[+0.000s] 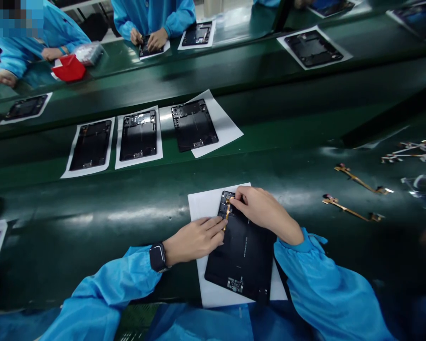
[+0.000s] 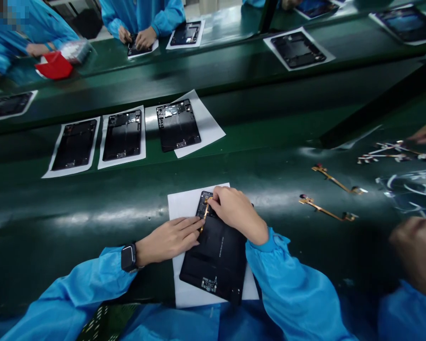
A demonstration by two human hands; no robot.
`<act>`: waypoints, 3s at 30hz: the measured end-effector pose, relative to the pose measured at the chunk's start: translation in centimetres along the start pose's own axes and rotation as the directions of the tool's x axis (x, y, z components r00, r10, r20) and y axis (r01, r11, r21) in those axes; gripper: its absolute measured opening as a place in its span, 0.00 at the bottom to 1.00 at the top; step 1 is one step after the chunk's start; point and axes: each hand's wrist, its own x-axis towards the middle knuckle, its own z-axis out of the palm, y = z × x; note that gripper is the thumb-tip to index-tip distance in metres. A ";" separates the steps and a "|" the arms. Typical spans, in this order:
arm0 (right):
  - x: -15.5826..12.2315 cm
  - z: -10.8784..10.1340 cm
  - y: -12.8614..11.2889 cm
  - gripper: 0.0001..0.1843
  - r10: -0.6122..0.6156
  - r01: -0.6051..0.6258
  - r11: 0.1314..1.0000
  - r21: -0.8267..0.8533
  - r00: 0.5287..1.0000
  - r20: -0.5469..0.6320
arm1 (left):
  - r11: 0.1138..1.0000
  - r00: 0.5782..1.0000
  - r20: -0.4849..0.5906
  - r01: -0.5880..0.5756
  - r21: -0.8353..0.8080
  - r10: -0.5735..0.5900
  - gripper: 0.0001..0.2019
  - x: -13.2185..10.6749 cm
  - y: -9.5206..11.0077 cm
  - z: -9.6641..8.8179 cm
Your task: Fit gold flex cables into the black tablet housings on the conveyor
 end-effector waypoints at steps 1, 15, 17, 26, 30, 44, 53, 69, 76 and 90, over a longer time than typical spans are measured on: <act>-0.5 -0.4 0.1 0.08 -0.042 0.042 0.998 0.049 0.999 -0.004 | 0.999 1.000 -0.012 0.013 -0.033 -0.013 0.11 0.0 -0.1 0.0; -7.6 -1.2 1.4 0.11 0.029 -0.060 0.911 0.408 0.996 0.082 | 0.984 0.995 0.049 0.088 -0.154 -0.082 0.17 0.2 -0.5 -0.3; -7.7 -0.6 1.4 0.11 0.032 -0.054 0.895 0.443 0.998 0.055 | 0.981 0.994 0.054 0.098 -0.165 -0.090 0.17 0.2 -0.4 -0.4; -6.4 1.0 1.1 0.12 0.046 -0.032 0.864 0.502 0.999 -0.016 | 0.966 0.996 0.056 0.080 -0.247 -0.068 0.17 -0.3 -0.7 0.0; -6.7 1.2 1.2 0.14 0.063 -0.023 0.873 0.487 0.996 -0.066 | 0.931 0.998 0.000 0.062 -0.359 -0.066 0.18 -0.7 -1.3 0.1; -8.8 2.2 0.5 0.08 -0.036 0.091 0.945 0.315 0.984 -0.175 | 0.960 0.999 0.037 0.032 -0.280 -0.022 0.17 -0.9 -1.0 0.0; -8.9 3.5 -1.3 0.11 -0.215 0.249 0.952 0.178 0.958 -0.190 | 0.965 0.997 -0.015 0.072 -0.250 -0.078 0.24 -1.5 0.2 0.3; -7.6 5.7 -4.9 0.12 -0.374 0.339 0.898 -0.282 0.924 -0.078 | 0.925 0.978 -0.131 0.107 -0.365 -0.164 0.21 -4.7 1.3 1.0; -8.6 6.6 -3.1 0.12 -0.285 0.304 0.952 0.044 0.927 -0.243 | 0.941 0.982 -0.114 0.107 -0.321 -0.150 0.21 -4.8 1.4 1.5; -6.7 4.9 -5.8 0.16 -0.425 0.413 0.836 -0.360 0.904 0.049 | 0.929 0.982 -0.129 0.085 -0.361 -0.140 0.20 -4.7 1.2 1.4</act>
